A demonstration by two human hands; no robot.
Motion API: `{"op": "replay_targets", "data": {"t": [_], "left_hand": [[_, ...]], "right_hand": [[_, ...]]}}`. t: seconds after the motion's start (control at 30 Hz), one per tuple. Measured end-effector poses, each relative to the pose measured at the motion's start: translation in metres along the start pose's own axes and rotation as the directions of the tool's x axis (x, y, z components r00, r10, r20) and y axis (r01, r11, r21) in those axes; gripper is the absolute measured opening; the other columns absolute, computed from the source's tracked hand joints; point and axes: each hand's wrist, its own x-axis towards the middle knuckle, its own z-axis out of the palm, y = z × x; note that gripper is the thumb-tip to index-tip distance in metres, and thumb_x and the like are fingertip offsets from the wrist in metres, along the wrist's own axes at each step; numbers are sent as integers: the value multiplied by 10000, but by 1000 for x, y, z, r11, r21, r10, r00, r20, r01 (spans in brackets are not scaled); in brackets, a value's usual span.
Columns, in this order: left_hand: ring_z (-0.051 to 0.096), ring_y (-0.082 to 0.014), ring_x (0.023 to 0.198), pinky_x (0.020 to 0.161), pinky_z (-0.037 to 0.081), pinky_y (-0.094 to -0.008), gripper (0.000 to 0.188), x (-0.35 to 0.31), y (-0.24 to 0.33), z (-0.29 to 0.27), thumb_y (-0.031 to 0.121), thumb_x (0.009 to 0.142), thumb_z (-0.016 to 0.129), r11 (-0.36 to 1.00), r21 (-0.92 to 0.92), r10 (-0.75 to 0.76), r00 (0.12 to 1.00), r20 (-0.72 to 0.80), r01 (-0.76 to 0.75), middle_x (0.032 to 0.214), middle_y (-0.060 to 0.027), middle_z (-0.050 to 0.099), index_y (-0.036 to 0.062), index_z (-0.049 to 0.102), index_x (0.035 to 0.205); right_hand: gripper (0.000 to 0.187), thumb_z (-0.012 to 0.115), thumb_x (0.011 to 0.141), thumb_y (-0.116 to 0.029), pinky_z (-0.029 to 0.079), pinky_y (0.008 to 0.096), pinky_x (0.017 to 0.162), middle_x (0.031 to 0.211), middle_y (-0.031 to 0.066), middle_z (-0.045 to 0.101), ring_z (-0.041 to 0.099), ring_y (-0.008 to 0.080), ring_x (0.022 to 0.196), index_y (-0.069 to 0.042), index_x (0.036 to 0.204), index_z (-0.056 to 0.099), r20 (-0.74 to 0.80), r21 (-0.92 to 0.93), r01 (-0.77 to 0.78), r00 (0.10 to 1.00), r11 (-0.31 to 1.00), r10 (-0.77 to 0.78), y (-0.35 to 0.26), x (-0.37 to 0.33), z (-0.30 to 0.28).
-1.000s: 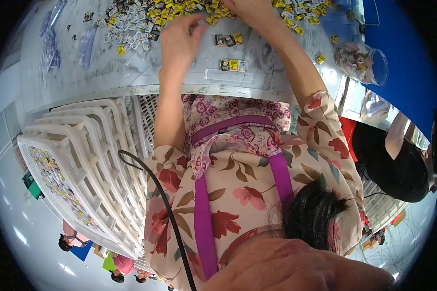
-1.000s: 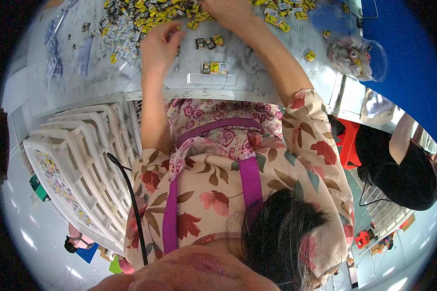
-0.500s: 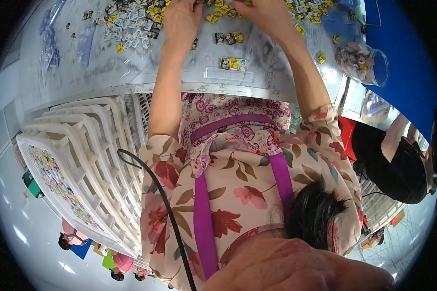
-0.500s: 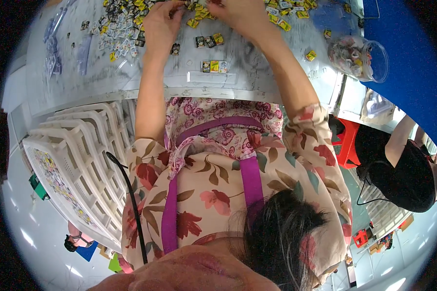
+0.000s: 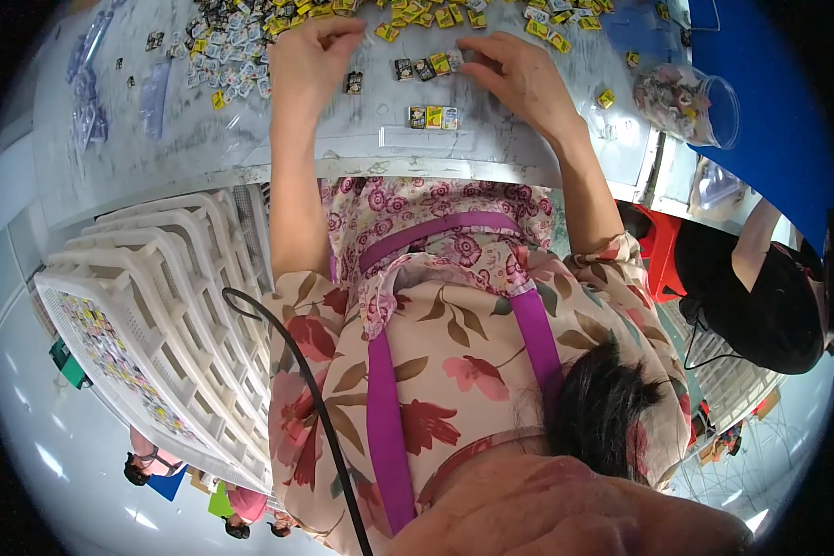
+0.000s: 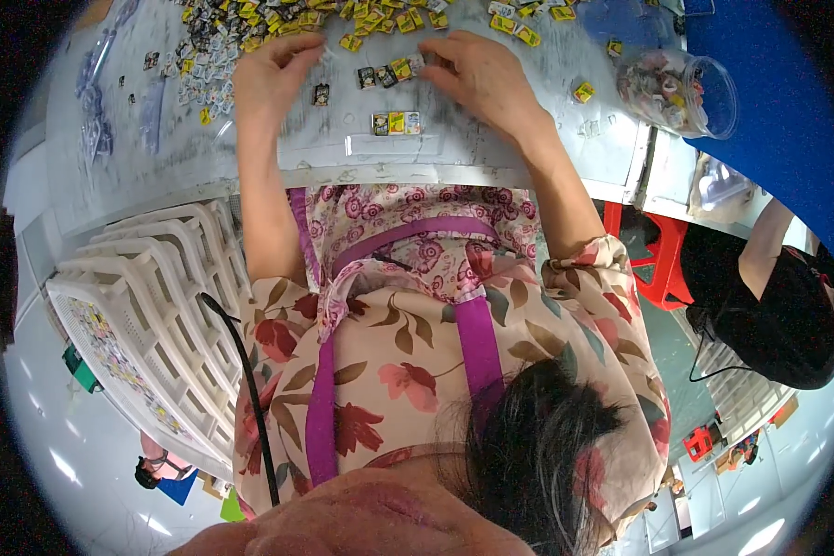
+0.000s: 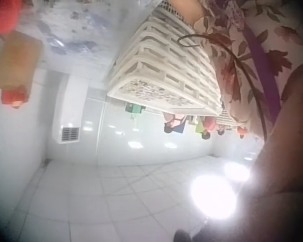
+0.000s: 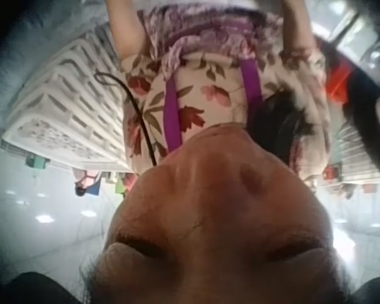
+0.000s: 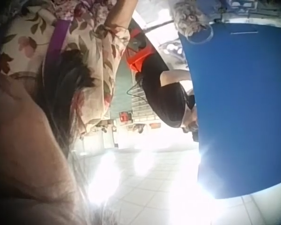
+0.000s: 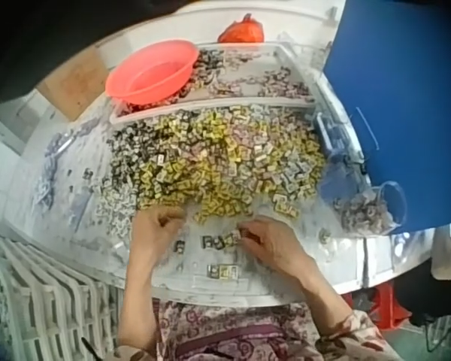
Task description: Assembling small toy components by placing them onto templates and then transferring the completed sets into a storage tray.
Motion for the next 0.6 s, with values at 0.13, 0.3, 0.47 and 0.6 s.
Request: {"op": "replay_targets", "data": {"t": [0.13, 0.3, 0.47, 0.6], "left_hand": [[638, -118, 672, 634, 490, -264, 190, -11, -16, 4, 127, 853, 712, 998, -64, 13, 961, 276, 5, 819, -84, 744, 86, 768, 1030], [640, -161, 666, 648, 502, -281, 228, -22, -14, 21, 141, 835, 740, 997, 29, 73, 985, 158, -78, 862, -76, 737, 97, 759, 1058], [671, -348, 949, 857, 521, -398, 277, -30, -3, 13, 135, 798, 745, 989, 67, 117, 973, 197, -133, 1091, -169, 694, 55, 741, 1063], [657, -357, 948, 835, 520, -409, 326, -35, -2, 20, 127, 755, 781, 981, 54, 179, 972, 152, -189, 1066, -163, 676, 52, 736, 1068]], "right_hand": [[353, 732, 851, -228, 501, 364, 737, 944, 83, 639, 630, 276, 857, -96, 1174, 675, 38, -16, 48, 998, 999, -48, -7, 2, 0], [373, 739, 837, -225, 504, 378, 733, 930, 78, 618, 627, 276, 859, -107, 1183, 662, 12, -88, 96, 995, 992, -95, -5, 2, 7], [354, 733, 841, -212, 505, 386, 726, 918, 73, 611, 631, 282, 861, -116, 1174, 664, 27, -97, 83, 996, 992, -80, -6, 3, 9], [344, 731, 842, -206, 506, 382, 723, 916, 71, 613, 635, 278, 842, -112, 1166, 666, 29, -90, 71, 997, 993, -69, -10, 5, 11]]}}
